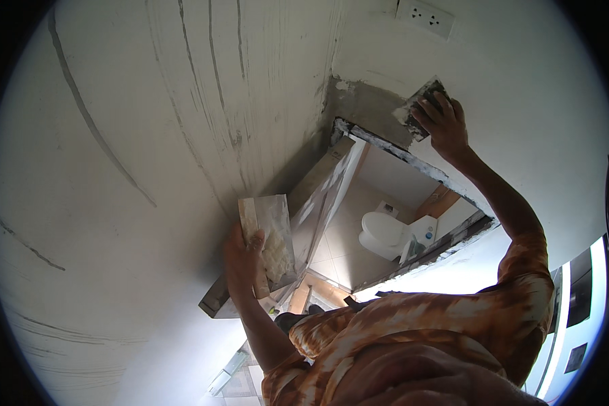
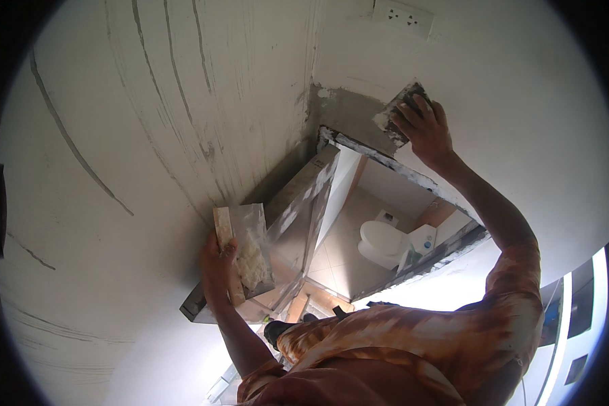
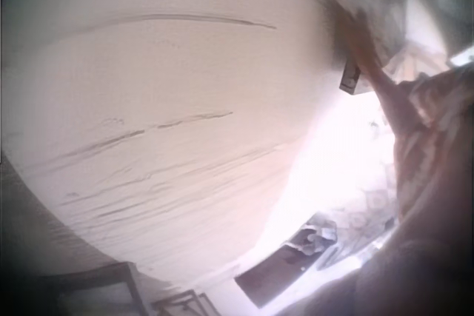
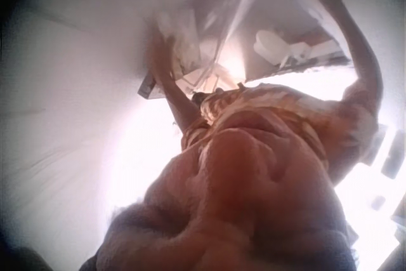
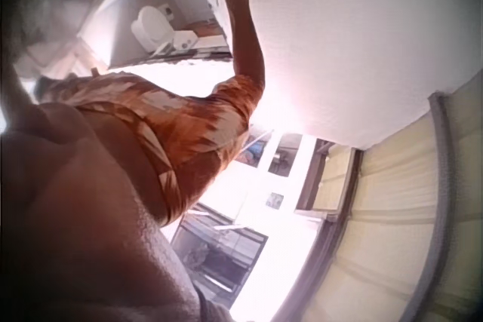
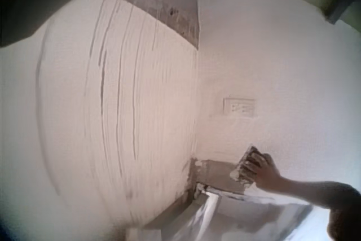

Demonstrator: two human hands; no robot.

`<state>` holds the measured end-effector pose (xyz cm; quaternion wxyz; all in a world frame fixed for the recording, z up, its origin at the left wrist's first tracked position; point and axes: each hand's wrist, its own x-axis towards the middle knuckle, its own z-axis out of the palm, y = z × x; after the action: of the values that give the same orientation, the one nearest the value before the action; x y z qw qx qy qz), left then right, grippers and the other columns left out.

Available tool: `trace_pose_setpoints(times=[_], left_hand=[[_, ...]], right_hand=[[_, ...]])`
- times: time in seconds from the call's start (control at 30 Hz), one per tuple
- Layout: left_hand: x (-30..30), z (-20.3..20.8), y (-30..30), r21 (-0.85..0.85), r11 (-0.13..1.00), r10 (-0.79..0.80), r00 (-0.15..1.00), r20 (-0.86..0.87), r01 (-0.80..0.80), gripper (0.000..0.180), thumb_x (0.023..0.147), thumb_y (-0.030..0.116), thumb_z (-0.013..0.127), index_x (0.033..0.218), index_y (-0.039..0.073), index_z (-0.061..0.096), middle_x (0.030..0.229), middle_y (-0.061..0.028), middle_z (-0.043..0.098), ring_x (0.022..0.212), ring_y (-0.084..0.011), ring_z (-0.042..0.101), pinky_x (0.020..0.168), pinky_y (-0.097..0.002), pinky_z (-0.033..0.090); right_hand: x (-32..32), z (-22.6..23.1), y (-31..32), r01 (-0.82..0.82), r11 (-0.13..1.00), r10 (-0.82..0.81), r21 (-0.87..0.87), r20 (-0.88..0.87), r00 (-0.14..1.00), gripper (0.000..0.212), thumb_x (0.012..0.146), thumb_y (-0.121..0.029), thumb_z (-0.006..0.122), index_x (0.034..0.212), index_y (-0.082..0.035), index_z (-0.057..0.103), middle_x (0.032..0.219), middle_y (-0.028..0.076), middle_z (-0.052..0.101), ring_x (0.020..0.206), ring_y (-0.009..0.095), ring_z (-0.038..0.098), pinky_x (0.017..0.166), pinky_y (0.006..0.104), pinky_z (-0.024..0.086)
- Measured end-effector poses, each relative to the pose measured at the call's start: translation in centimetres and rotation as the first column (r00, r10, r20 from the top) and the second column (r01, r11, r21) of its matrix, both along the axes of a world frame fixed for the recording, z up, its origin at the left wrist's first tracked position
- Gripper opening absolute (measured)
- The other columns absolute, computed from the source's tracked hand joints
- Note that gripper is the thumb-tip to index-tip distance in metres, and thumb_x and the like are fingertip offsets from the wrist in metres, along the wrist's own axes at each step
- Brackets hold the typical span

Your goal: The person applies plaster to a wall using a trowel and hawk. They repeatedly scoop plaster from the hawk and smooth it onto the wall surface around a rectangular opening and an electrical outlet.

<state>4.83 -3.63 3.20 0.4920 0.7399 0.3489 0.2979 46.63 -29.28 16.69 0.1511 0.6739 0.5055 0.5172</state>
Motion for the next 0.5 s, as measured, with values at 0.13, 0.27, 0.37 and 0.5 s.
trace_pose_setpoints(times=[0.13,0.27,0.37,0.5], left_hand=[[-0.1,-0.2,-0.1,-0.012,1.0,0.003,0.998,0.065,-0.002,0.033,0.091,0.019,0.065,0.115,-0.003,0.059,0.101,-0.0185,0.067,0.09,-0.0282,0.064,0.083,-0.0384,0.049],[-0.3,-1.0,0.0,-0.004,1.0,0.015,0.991,0.134,-0.014,0.036,0.091,0.019,0.064,0.119,-0.002,0.057,0.103,-0.0166,0.067,0.093,-0.0271,0.063,0.087,-0.0372,0.048],[-0.3,-1.7,0.1,-0.047,0.999,0.008,0.979,0.203,0.001,0.038,0.092,0.019,0.064,0.122,-0.002,0.055,0.103,-0.0141,0.067,0.092,-0.0248,0.061,0.088,-0.0359,0.047],[-0.2,-1.8,-0.1,-0.06,0.997,-0.038,0.973,0.229,0.053,0.039,0.092,0.017,0.064,0.125,-0.001,0.054,0.101,-0.0118,0.066,0.092,-0.0206,0.06,0.087,-0.0342,0.047]], right_hand=[[2.0,1.5,12.3,-0.121,0.961,0.128,-0.248,0.013,0.992,0.038,0.087,-0.018,0.063,0.125,-0.02,0.064,0.139,0.001,0.052,0.14,0.029,0.037,0.116,0.0497,0.03],[3.4,2.8,18.3,0.122,0.915,-0.03,-0.384,0.239,0.971,0.043,0.085,-0.022,0.065,0.128,-0.02,0.063,0.141,0.003,0.052,0.141,0.03,0.036,0.118,0.0498,0.027],[4.1,3.8,14.8,0.133,0.952,-0.091,-0.274,0.16,0.983,0.043,0.085,-0.021,0.066,0.128,-0.02,0.064,0.143,0.002,0.051,0.141,0.031,0.036,0.117,0.0506,0.027],[4.6,4.7,5.3,0.187,0.982,-0.186,0.006,0.099,0.978,0.047,0.087,-0.021,0.066,0.133,-0.021,0.06,0.147,0.002,0.047,0.141,0.032,0.035,0.117,0.0525,0.027]])
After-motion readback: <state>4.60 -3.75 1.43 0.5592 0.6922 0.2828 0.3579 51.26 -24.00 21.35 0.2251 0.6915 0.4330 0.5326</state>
